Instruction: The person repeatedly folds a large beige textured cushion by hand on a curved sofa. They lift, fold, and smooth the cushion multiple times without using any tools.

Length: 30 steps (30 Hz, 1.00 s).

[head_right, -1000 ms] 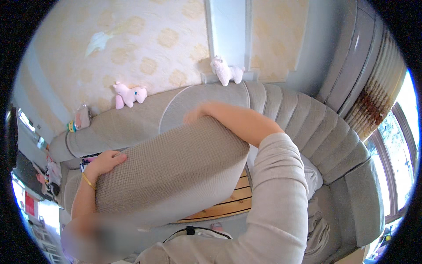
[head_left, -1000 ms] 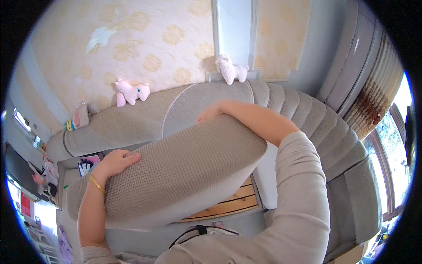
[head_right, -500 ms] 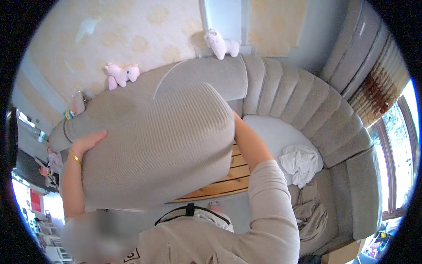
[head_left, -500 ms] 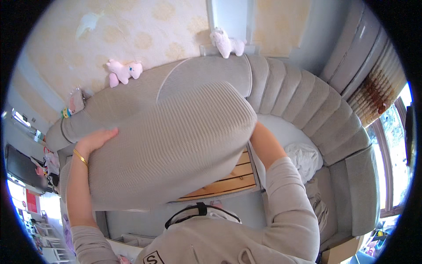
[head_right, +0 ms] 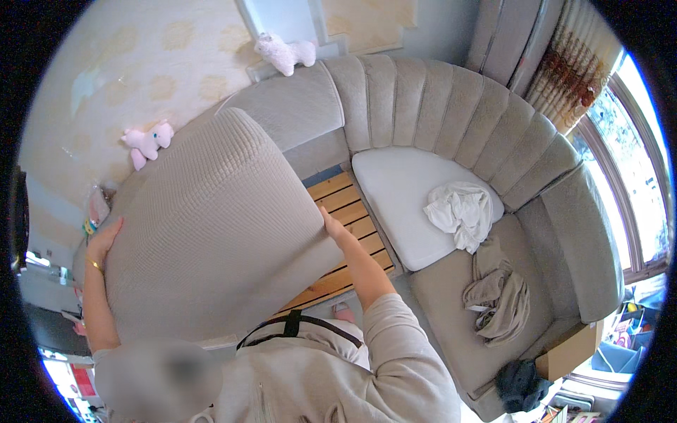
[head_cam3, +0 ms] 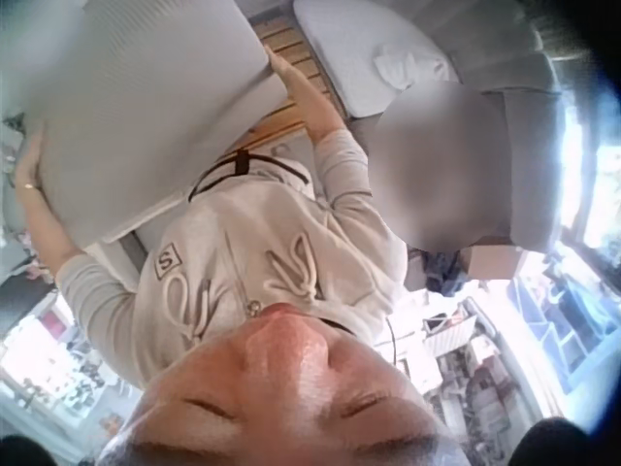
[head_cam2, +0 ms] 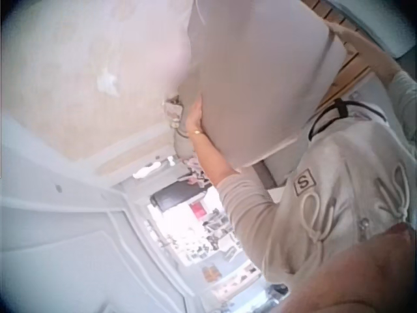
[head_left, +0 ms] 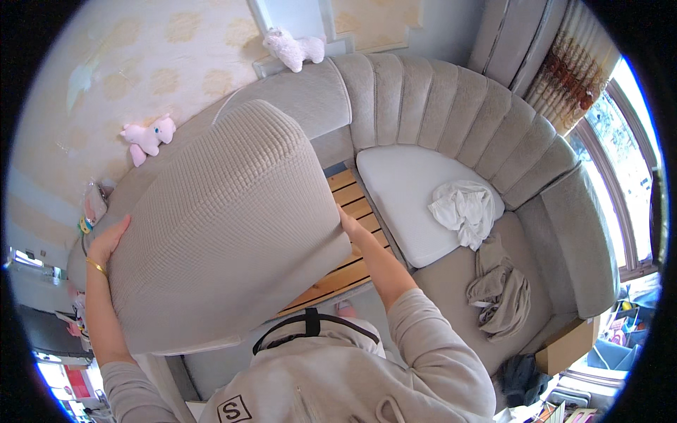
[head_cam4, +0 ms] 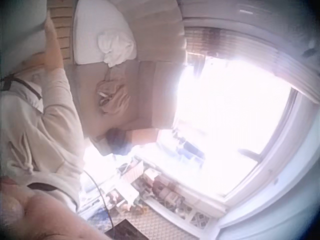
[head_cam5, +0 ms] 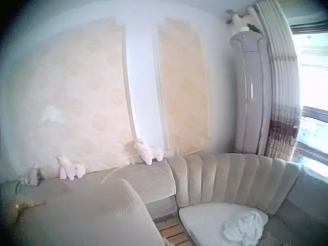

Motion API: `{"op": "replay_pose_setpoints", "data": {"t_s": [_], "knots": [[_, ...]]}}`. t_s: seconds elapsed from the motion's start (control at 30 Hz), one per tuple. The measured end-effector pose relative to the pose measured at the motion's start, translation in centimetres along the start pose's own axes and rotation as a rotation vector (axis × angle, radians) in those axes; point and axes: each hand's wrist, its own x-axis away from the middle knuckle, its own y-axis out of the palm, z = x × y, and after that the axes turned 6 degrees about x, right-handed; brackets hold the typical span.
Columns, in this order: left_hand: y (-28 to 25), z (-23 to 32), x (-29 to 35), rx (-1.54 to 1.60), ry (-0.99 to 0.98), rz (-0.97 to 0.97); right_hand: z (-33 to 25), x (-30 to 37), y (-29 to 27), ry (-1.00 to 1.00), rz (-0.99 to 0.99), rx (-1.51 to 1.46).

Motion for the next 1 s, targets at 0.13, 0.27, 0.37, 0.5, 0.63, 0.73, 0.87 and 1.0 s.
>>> {"op": "replay_pose_setpoints", "data": {"t_s": [0.13, 0.27, 0.37, 0.5, 0.63, 0.73, 0.87, 1.0], "knots": [[0.0, -0.7, -0.5, -0.073, 0.01, 0.071, 2.9, 2.0, 0.6, -0.091, 0.122, -0.038], [-0.7, -3.0, -0.6, -0.057, -0.009, 0.095, 0.0, 3.0, 2.1, -0.353, 0.168, -0.258], [0.2, -0.2, 0.6, -0.233, -0.065, 0.045, -5.7, 6.7, 2.9, -0.716, 0.151, -0.251], [0.2, -2.0, 1.8, -0.333, -0.144, 0.12, -9.2, 8.4, 4.2, -0.952, 0.264, -0.108], [0.4, -5.2, 4.2, -0.233, -0.03, 0.125, -8.7, 10.7, 6.4, -0.995, 0.442, 0.058], [-1.9, -11.6, 6.7, -0.451, -0.115, 0.171, -8.2, 14.8, 8.9, -1.047, 0.478, 0.123], [-3.0, -14.4, 12.2, -0.481, -0.154, 0.155, -7.5, 20.6, 12.1, -1.084, 0.478, 0.271], [1.1, -8.0, 16.5, -0.227, 0.408, 0.299, -6.9, 23.8, 15.1, -1.124, 0.455, 0.466]]}}
